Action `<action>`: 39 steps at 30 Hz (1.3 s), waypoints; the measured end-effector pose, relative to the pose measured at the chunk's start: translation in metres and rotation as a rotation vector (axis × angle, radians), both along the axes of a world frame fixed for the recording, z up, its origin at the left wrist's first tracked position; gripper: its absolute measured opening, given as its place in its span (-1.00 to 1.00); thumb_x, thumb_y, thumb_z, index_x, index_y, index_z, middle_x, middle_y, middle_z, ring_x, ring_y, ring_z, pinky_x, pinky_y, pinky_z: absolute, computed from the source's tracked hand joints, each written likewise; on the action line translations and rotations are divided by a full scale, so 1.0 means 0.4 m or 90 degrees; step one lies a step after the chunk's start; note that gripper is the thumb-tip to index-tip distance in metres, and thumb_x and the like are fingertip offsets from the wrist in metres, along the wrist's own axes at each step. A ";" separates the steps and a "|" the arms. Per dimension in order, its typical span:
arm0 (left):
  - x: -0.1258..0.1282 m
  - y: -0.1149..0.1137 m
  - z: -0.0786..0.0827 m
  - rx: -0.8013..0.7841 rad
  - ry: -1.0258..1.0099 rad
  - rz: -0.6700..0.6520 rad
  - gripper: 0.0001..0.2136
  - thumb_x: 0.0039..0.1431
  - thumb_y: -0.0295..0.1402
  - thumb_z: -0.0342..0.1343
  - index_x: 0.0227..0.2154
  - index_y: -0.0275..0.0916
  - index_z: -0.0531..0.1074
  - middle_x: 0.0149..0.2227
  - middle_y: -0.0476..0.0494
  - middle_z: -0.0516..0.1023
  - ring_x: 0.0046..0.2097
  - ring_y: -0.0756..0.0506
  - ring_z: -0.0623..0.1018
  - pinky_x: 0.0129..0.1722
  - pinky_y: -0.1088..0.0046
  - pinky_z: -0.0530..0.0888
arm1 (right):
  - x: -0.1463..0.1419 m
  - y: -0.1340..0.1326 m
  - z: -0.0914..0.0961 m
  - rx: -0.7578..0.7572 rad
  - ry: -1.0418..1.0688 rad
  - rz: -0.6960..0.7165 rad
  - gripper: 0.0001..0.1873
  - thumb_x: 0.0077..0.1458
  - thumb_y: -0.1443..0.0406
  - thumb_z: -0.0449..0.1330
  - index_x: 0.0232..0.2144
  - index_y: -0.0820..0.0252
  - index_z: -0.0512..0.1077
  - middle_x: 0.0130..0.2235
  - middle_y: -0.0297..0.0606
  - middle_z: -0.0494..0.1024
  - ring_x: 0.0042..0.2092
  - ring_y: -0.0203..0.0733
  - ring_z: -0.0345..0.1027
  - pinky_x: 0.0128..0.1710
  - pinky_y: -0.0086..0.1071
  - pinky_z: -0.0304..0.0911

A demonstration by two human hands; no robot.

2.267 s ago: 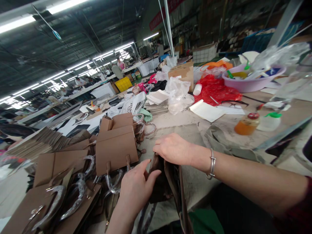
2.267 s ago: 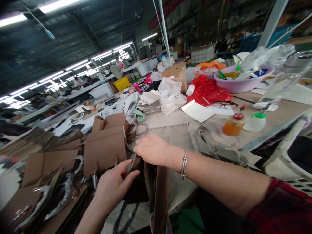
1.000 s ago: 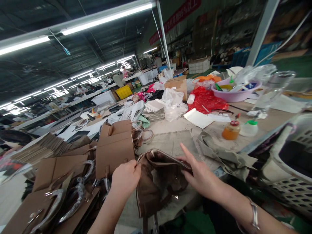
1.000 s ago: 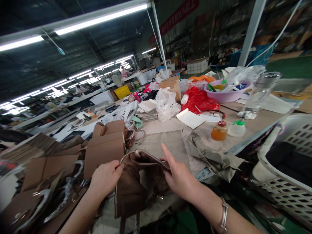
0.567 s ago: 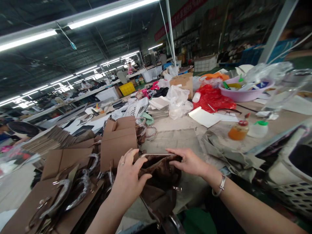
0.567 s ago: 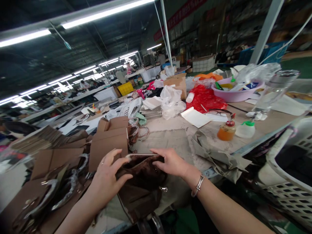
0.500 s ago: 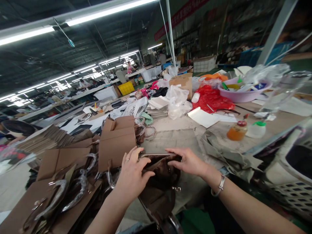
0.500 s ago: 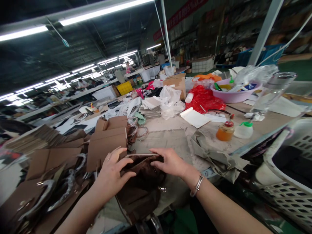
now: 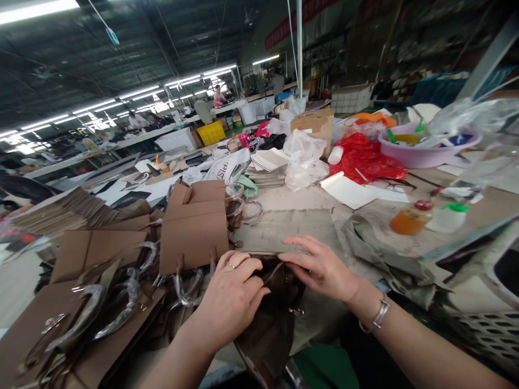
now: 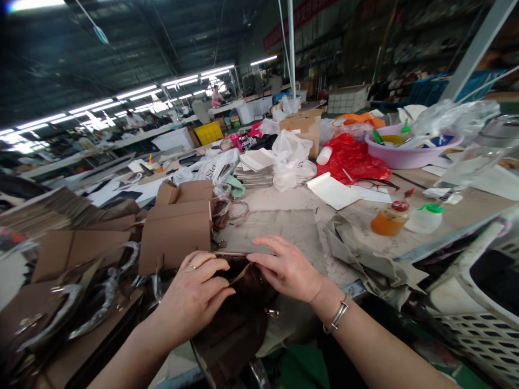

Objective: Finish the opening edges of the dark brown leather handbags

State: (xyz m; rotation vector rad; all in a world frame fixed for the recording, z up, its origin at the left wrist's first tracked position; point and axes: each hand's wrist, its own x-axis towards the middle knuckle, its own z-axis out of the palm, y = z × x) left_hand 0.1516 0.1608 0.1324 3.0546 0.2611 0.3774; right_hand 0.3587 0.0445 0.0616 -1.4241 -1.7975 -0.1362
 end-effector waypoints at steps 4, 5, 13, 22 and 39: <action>-0.003 0.007 -0.015 -0.066 -0.033 0.078 -0.80 0.28 -0.31 -0.07 -0.34 -0.24 0.43 -0.23 -0.13 0.47 -0.19 -0.06 0.45 -0.14 0.40 0.40 | 0.000 0.001 0.007 0.005 -0.029 0.007 -0.66 0.11 0.47 0.09 -0.07 0.14 0.41 0.04 -0.08 0.37 0.09 -0.09 0.22 0.04 -0.12 0.26; -0.002 0.010 -0.017 -0.061 -0.043 0.118 -0.80 0.29 -0.33 -0.09 -0.30 -0.24 0.42 -0.25 -0.12 0.46 -0.23 -0.04 0.46 -0.19 0.44 0.41 | 0.001 0.002 0.008 0.006 -0.035 0.011 -0.67 0.11 0.47 0.08 -0.09 0.14 0.42 0.04 -0.08 0.37 0.09 -0.09 0.22 0.04 -0.12 0.26; 0.028 0.018 -0.010 0.067 0.058 0.271 -0.83 0.24 -0.27 -0.02 -0.29 -0.15 0.45 -0.30 -0.06 0.43 -0.34 -0.05 0.46 -0.42 0.44 0.31 | 0.007 0.001 -0.011 -0.008 -0.047 0.020 -0.67 0.14 0.45 0.05 -0.09 0.06 0.42 0.03 -0.13 0.38 0.02 -0.14 0.30 -0.06 -0.21 0.33; 0.040 0.024 0.003 0.001 0.132 0.168 -0.82 0.12 -0.38 0.07 -0.54 -0.17 0.51 -0.34 -0.08 0.43 -0.27 -0.09 0.40 -0.27 0.35 0.32 | 0.005 0.006 -0.001 -0.018 -0.086 0.037 -0.47 0.08 0.52 0.04 0.06 0.00 0.34 0.15 -0.11 0.20 0.15 -0.08 0.13 0.06 -0.10 0.22; 0.061 0.005 0.030 0.007 0.266 0.229 -0.78 0.07 -0.33 0.01 -0.53 -0.26 0.51 -0.32 -0.22 0.51 -0.21 -0.22 0.46 -0.26 0.21 0.37 | -0.006 0.032 0.042 -0.041 -0.205 0.122 -0.61 0.15 0.46 0.04 -0.03 0.05 0.43 0.16 -0.13 0.25 0.25 -0.02 -0.07 0.21 0.08 -0.06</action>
